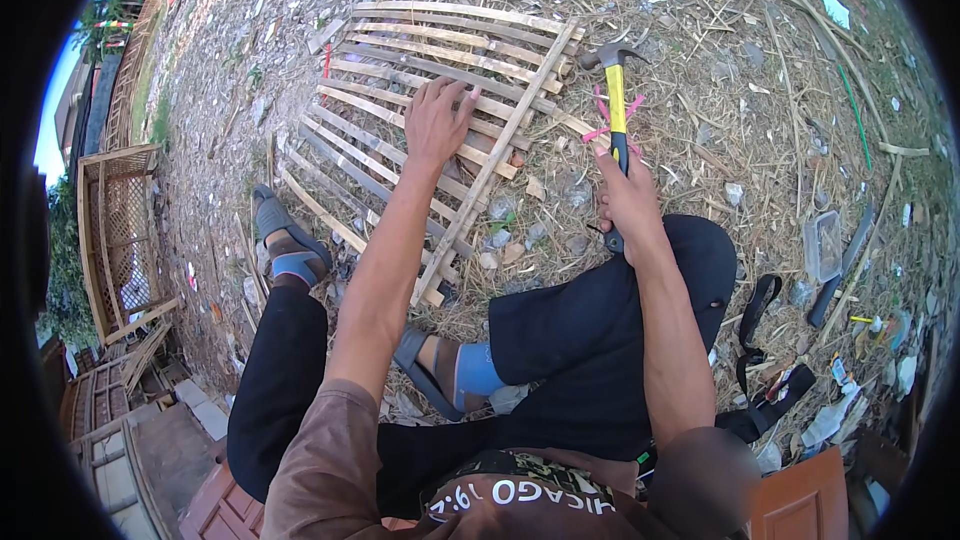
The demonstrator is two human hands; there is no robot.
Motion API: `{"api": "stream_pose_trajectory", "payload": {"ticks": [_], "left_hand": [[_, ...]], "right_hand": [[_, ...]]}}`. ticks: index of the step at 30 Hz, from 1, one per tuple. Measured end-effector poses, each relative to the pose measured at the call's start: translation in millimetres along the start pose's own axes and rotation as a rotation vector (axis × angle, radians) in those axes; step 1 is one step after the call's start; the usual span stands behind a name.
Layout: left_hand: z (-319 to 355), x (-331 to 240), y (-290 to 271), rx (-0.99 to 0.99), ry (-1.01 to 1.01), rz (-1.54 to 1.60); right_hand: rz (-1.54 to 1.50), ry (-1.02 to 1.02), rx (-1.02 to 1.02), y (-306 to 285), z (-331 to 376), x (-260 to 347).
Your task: The person assembles a wooden frame by positioning thin wooden slats and driving nails into them using a hammer.
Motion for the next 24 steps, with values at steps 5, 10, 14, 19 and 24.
{"api": "stream_pose_trajectory", "payload": {"ticks": [5, 10, 14, 19, 24], "left_hand": [[4, 4, -2, 0.028, 0.003, 0.002], [0, 10, -3, 0.075, 0.001, 0.021], [1, 2, -4, 0.069, -0.118, -0.037], [-19, -3, -4, 0.216, -0.383, -0.118], [-26, -5, 0, 0.329, -0.489, -0.116]], "right_hand": [[0.0, -0.006, -0.01, 0, -1, -1], [0.001, -0.006, 0.001, 2, 0, 1], [0.004, -0.014, 0.005, 0, -2, -2], [0.01, -0.014, 0.007, 0, -1, -2], [0.033, 0.0, 0.011, 1, -1, 0]]}}
Point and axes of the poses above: each hand's wrist, its own z-axis away from the middle knuckle, its own y-axis out of the palm, x = y × z, the point moved 2 cm from there along -z, towards the middle knuckle, and after that the axes turned 15 degrees about -y, right-handed, at the moved point
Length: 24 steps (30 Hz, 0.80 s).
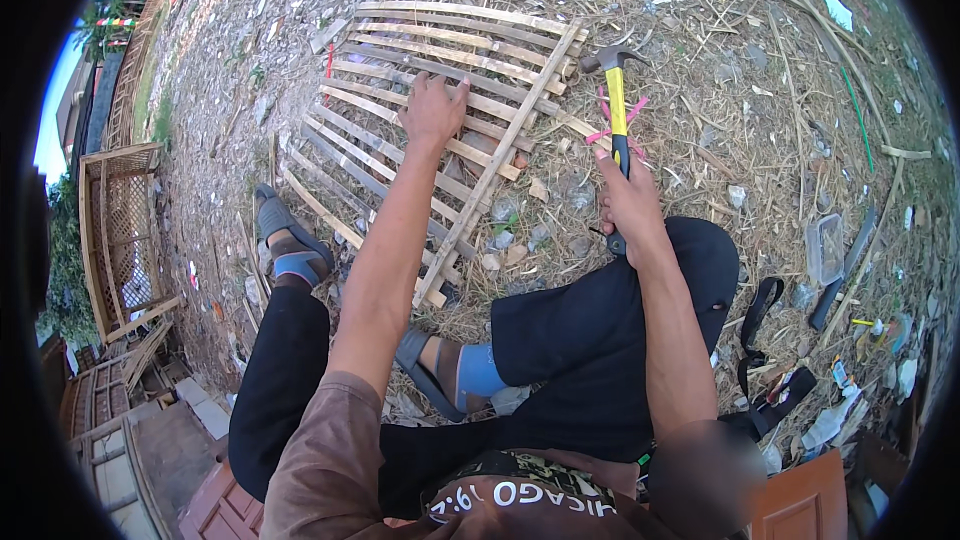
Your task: The person assembles a wooden frame by positioning thin wooden slats and driving nails into them using a hammer.
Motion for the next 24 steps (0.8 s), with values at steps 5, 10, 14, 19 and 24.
{"api": "stream_pose_trajectory", "payload": {"ticks": [5, 10, 14, 19, 24], "left_hand": [[-8, -3, 13, -0.04, -0.011, 0.047], [-2, 0, 11, -0.031, 0.009, 0.11], [-2, -2, 12, -0.033, -0.009, 0.155], [-6, -5, 11, -0.051, 0.021, 0.101], [-12, -1, 16, -0.22, 0.184, 0.204]], "right_hand": [[-0.007, 0.007, 0.006, 2, 0, 0], [-0.011, 0.009, 0.0, 1, -1, 0], [-0.025, 0.005, 0.007, 3, 0, 1], [-0.013, 0.012, -0.003, 1, -3, -3], [-0.022, -0.001, 0.012, 3, -4, -4]]}}
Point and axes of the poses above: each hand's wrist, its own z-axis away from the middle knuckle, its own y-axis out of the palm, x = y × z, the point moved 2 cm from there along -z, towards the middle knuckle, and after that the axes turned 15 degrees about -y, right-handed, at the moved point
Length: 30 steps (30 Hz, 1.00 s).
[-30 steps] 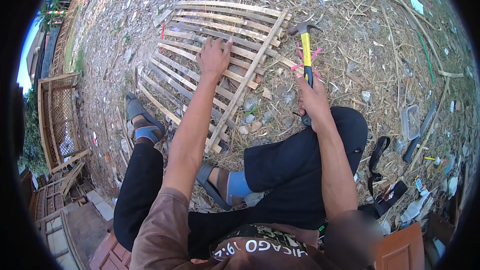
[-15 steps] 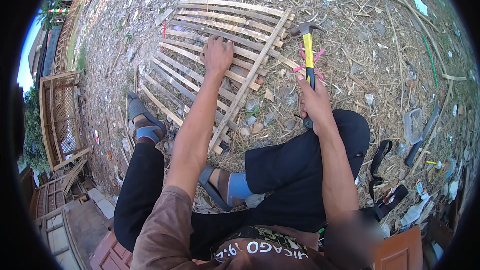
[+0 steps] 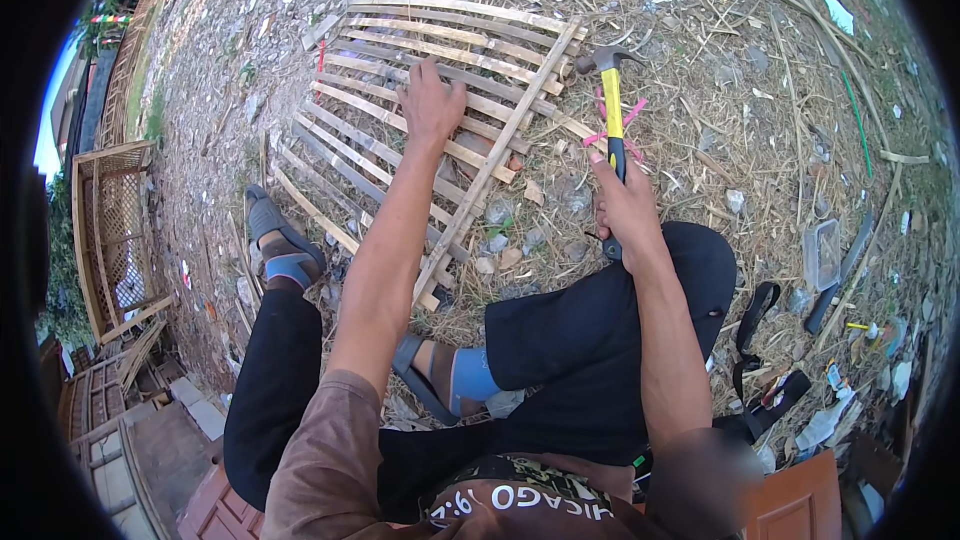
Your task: The person assembles a wooden frame by positioning thin wooden slats and driving nails into them using a hammer.
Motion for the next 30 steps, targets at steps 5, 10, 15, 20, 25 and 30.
{"api": "stream_pose_trajectory", "payload": {"ticks": [5, 10, 15, 20, 25, 30], "left_hand": [[0, 2, 5, -0.028, 0.053, -0.047], [11, 6, 4, -0.002, -0.032, -0.044], [19, 0, -3, 0.083, -0.204, -0.225], [15, 12, -2, 0.143, -0.106, -0.188], [-1, 35, -30, 0.078, 0.023, 0.275], [3, 71, -65, 0.219, 0.099, 0.22]], "right_hand": [[0.014, 0.013, -0.011, 1, 1, 3], [0.011, 0.01, -0.005, 0, 1, 1], [-0.008, 0.004, 0.003, 0, 2, 3], [-0.015, 0.006, -0.012, -4, 2, 4], [-0.023, -0.005, 0.001, -3, 3, 4], [-0.03, -0.036, -0.016, 1, 4, 3]]}}
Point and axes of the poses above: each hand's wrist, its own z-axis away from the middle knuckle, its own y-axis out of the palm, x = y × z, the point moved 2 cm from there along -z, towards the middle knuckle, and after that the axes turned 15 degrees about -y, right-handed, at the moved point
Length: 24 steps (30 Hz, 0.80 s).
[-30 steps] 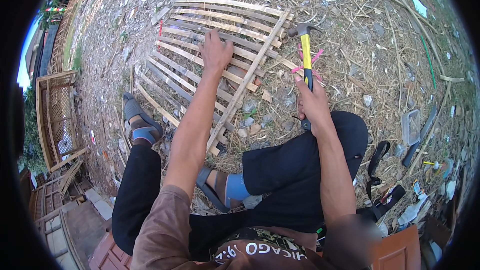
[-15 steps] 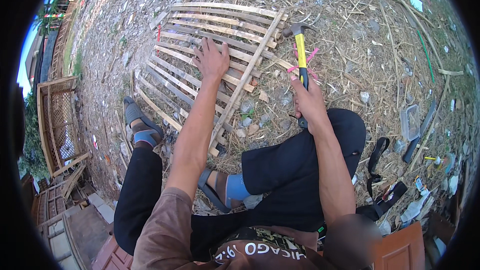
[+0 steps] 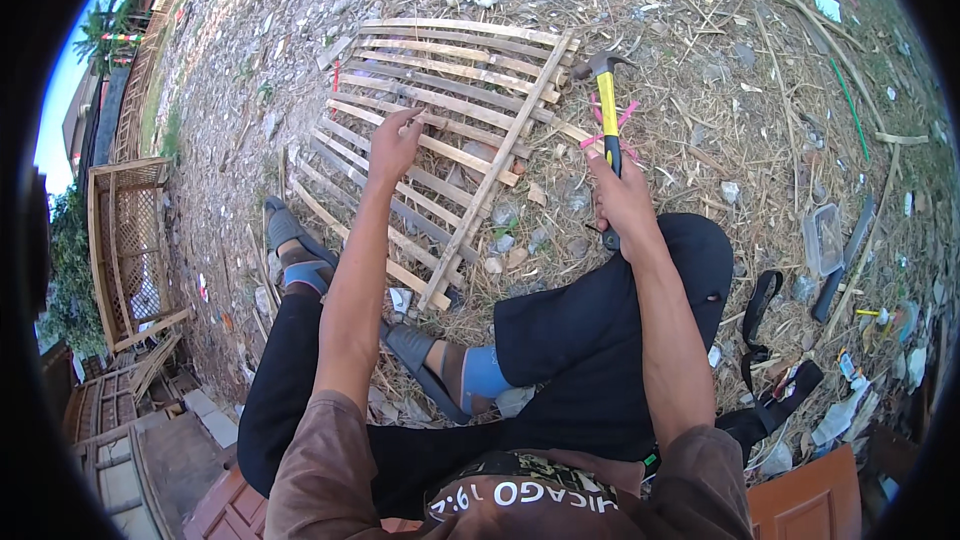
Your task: The person assembles a wooden frame by positioning thin wooden slats and driving nails into them using a hammer.
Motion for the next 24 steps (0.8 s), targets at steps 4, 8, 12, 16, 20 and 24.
{"api": "stream_pose_trajectory", "payload": {"ticks": [4, 8, 12, 16, 20, 24], "left_hand": [[11, 8, -12, 0.058, 0.114, -0.045], [9, -29, 11, 0.064, 0.279, -0.11], [19, -25, 25, 0.123, 0.222, -0.08], [30, -47, -8, 0.183, 0.241, -0.174], [7, -33, -62, 0.243, 0.294, -0.231], [-7, -42, -134, 0.368, 0.133, -0.362]], "right_hand": [[-0.002, -0.014, -0.004, 5, 2, 1], [0.018, -0.039, -0.003, -14, 0, 6], [0.093, -0.152, 0.031, -11, -11, -17], [0.287, -0.264, -0.064, -14, -18, -17], [0.628, -0.409, -0.171, -19, -16, -24], [0.863, -0.585, -0.337, -22, -4, -32]]}}
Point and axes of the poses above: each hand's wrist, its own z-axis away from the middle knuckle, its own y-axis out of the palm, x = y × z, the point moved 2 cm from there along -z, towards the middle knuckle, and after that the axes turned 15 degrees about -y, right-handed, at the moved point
